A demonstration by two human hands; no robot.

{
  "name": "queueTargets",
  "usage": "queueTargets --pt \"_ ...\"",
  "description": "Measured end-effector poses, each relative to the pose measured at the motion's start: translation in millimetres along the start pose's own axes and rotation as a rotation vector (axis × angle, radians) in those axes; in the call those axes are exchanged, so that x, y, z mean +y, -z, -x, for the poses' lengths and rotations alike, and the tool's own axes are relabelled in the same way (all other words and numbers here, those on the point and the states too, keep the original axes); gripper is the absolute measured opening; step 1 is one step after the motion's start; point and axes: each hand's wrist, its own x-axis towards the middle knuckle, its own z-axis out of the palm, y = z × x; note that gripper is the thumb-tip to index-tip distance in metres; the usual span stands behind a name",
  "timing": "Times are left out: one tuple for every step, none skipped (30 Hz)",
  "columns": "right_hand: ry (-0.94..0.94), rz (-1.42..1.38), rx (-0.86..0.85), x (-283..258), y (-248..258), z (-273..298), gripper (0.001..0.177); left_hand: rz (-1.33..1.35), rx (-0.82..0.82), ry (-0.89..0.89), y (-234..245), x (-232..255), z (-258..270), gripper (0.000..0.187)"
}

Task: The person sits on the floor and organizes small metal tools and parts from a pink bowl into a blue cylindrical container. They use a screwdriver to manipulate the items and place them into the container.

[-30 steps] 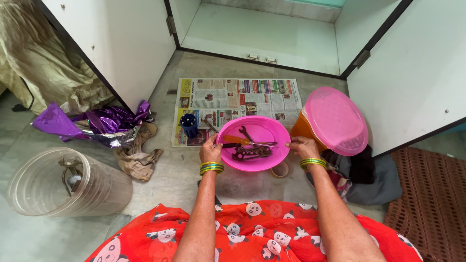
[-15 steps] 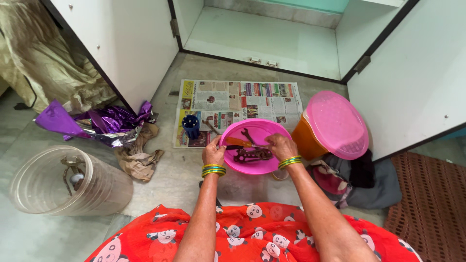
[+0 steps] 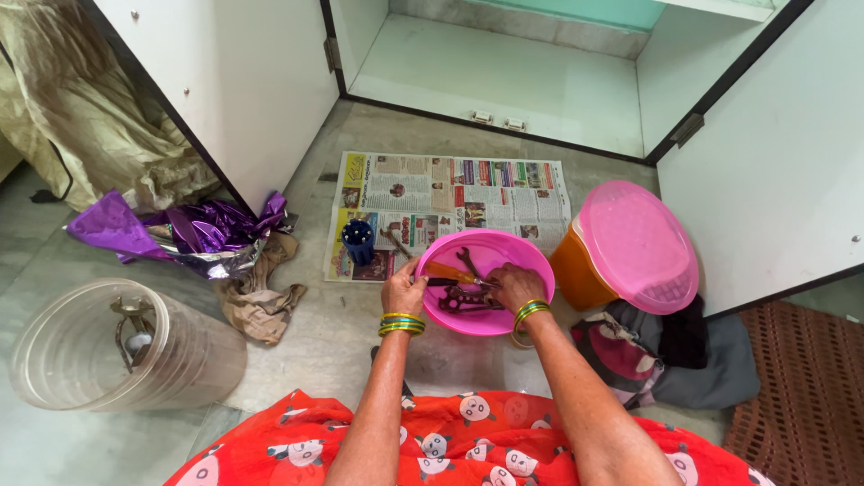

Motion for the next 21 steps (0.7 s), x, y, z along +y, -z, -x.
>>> queueTargets --pt "0.0 -0.036 0.007 -1.3 0.7 1.9 0.029 0.006 0.005 -0.038 0.3 1.8 1.3 0.041" --pt "0.013 -0.018 0.029 -2.9 0.5 3.8 0.028 0.013 0.009 -0.076 0.7 2.7 2.9 0.04" --pt "0.027 -0.001 0.054 -4.7 0.2 3.5 0.026 0.019 0.015 -0.117 0.8 4.0 2.2 0.04" --pt "0.041 0.017 0.079 -6.0 -0.6 3.2 0.025 0.031 0.015 -0.118 0.2 4.6 1.8 0.04" --pt "0.048 0.055 0.086 -7.6 -3.1 3.9 0.02 0.041 0.017 -0.116 0.1 3.1 3.2 0.041" --pt "0.055 0.094 0.094 -8.9 -6.2 4.7 0.014 0.051 0.018 -0.113 0.0 0.9 4.8 0.041" --pt "0.063 0.134 0.103 -9.7 -8.6 4.8 0.009 0.041 0.026 -0.132 -0.5 -1.1 5.2 0.042" --pt "0.076 0.156 0.105 -10.8 -11.0 5.7 0.007 0.03 0.034 -0.151 -0.8 -3.1 5.6 0.042" --pt "0.089 0.18 0.111 -11.7 -12.3 5.2 0.006 0.021 0.043 -0.172 -1.6 -4.4 4.9 0.043" --pt "0.102 0.205 0.116 -12.1 -12.7 4.9 0.005 0.043 0.038 -0.174 -2.1 -5.9 5.4 0.043" --pt "0.124 0.189 0.145 -12.5 -12.6 4.6 0.005 0.064 0.035 -0.175 -2.2 -7.8 6.6 0.043" --pt "0.145 0.174 0.174 -12.7 -12.1 4.0 0.005 0.085 0.031 -0.176 -2.3 -9.5 7.0 0.043" --pt "0.168 0.157 0.202 -13.0 -11.9 3.9 0.005 0.065 0.035 -0.161 -2.1 -11.5 7.5 0.043" --pt "0.196 0.131 0.197 -11.9 -10.9 3.0 0.006 0.045 0.038 -0.145 -2.1 -13.4 7.6 0.043" --pt "0.225 0.105 0.192 -9.6 -9.5 1.7 0.006 0.026 0.042 -0.129 -2.1 -15.2 7.9 0.043" --pt "0.254 0.079 0.187 -7.3 -8.8 -0.5 0.008 0.021 0.045 -0.108 -1.6 -16.8 7.3 0.043" --pt "0.175 -0.005 0.079 -3.3 -8.1 -2.6 0.011 0.017 0.048 -0.086 -2.0 -18.1 6.5 0.044" --pt "0.096 -0.089 -0.029 1.9 -7.5 -5.3 0.013 0.013 0.05 -0.065 -2.0 -19.3 5.6 0.044" --pt "0.014 -0.171 -0.138 6.9 -8.2 -7.0 0.016 0.008 0.052 -0.063 -2.1 -20.5 5.3 0.044" --pt "-0.033 -0.377 -0.228 10.8 -9.5 -11.7 0.016 0.004 0.055 -0.062 -1.9 -21.3 4.5 0.044" --pt "-0.082 -0.584 -0.316 15.0 -10.1 -18.5 0.016 -0.001 0.056 -0.062 -1.4 -21.6 3.3 0.044"
